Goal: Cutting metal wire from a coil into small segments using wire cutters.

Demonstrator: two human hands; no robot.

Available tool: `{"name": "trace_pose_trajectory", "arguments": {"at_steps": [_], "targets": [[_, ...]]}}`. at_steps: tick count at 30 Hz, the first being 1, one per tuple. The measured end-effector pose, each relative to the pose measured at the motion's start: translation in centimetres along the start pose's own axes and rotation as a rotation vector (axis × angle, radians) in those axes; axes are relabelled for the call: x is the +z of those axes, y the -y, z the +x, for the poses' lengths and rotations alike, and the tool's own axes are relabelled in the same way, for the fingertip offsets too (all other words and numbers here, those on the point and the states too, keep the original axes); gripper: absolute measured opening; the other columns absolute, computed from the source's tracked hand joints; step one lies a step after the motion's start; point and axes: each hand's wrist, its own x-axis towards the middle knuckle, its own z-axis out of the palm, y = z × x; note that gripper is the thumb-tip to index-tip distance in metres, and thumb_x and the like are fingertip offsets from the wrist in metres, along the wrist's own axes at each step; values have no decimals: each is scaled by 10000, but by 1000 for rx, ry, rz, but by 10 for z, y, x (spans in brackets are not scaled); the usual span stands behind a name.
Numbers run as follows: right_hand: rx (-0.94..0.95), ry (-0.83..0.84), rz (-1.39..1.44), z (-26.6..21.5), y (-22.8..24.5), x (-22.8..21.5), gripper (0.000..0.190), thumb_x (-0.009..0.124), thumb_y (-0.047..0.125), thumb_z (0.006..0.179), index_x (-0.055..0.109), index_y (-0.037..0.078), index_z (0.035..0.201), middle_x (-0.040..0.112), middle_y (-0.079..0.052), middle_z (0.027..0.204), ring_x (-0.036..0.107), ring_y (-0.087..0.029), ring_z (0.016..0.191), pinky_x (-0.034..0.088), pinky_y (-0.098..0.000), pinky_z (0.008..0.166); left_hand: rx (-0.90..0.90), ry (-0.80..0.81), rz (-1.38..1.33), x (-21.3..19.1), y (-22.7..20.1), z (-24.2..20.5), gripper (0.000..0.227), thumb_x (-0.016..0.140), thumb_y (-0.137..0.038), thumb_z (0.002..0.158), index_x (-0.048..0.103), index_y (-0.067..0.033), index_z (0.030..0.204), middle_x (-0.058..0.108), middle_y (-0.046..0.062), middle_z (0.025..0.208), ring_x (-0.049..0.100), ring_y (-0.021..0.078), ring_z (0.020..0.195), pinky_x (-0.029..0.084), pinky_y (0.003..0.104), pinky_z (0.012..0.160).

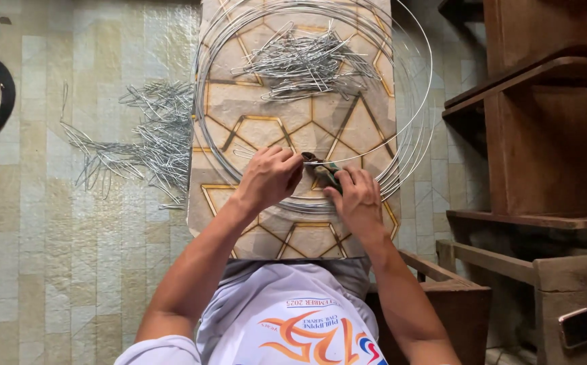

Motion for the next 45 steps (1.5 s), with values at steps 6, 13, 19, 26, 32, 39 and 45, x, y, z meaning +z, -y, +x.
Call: {"name": "trace_pose_trajectory", "arguments": {"at_steps": [6,13,19,26,32,39,45], "targets": [[7,81,-2,-15,18,-40,249,649,350,973,586,123,1055,601,-92,926,657,-319,889,535,-417,780,-14,-32,-7,-17,1,5,130,701,-257,876,606,-196,812,551,16,699,604,227,695,491,329,641],[511,387,860,-56,20,-67,277,578,377,1031,647,112,1068,702,-105,804,670,-195,791,544,-374,683,-27,-23,-36,-22,-4,10,100,682,-244,894,615,-200,834,557,15,705,610,229,701,484,325,647],[588,232,1358,-45,36,-60,250,554,271,1047,644,44,1099,683,-65,800,625,-99,696,545,-246,557,-26,17,-75,-17,-16,10,123,700,-249,861,608,-182,815,556,27,700,606,247,697,480,346,643],[619,266,1337,-28,48,-74,230,566,242,1050,644,27,1065,583,-34,711,574,-106,586,501,-237,442,-18,7,-65,-16,-18,9,138,698,-261,861,599,-178,814,551,29,698,601,240,705,463,339,645],[616,248,1377,-38,34,-48,239,576,243,1049,625,9,1057,583,-61,684,596,-130,528,527,-262,396,-14,9,-67,-11,-16,5,128,699,-260,853,604,-180,826,544,27,702,587,238,706,448,339,638],[549,234,1326,-38,32,-45,221,584,223,1051,627,6,1052,647,-80,727,604,-112,595,517,-242,453,-24,3,-77,-9,-17,6,135,696,-271,850,600,-181,819,541,27,703,583,241,704,439,341,634],[541,260,1301,-42,25,-36,226,585,229,1050,620,5,1066,670,-116,758,647,-151,647,547,-269,492,-18,9,-69,-9,-16,6,115,689,-260,855,607,-184,828,537,25,702,582,240,705,436,340,629]]}}
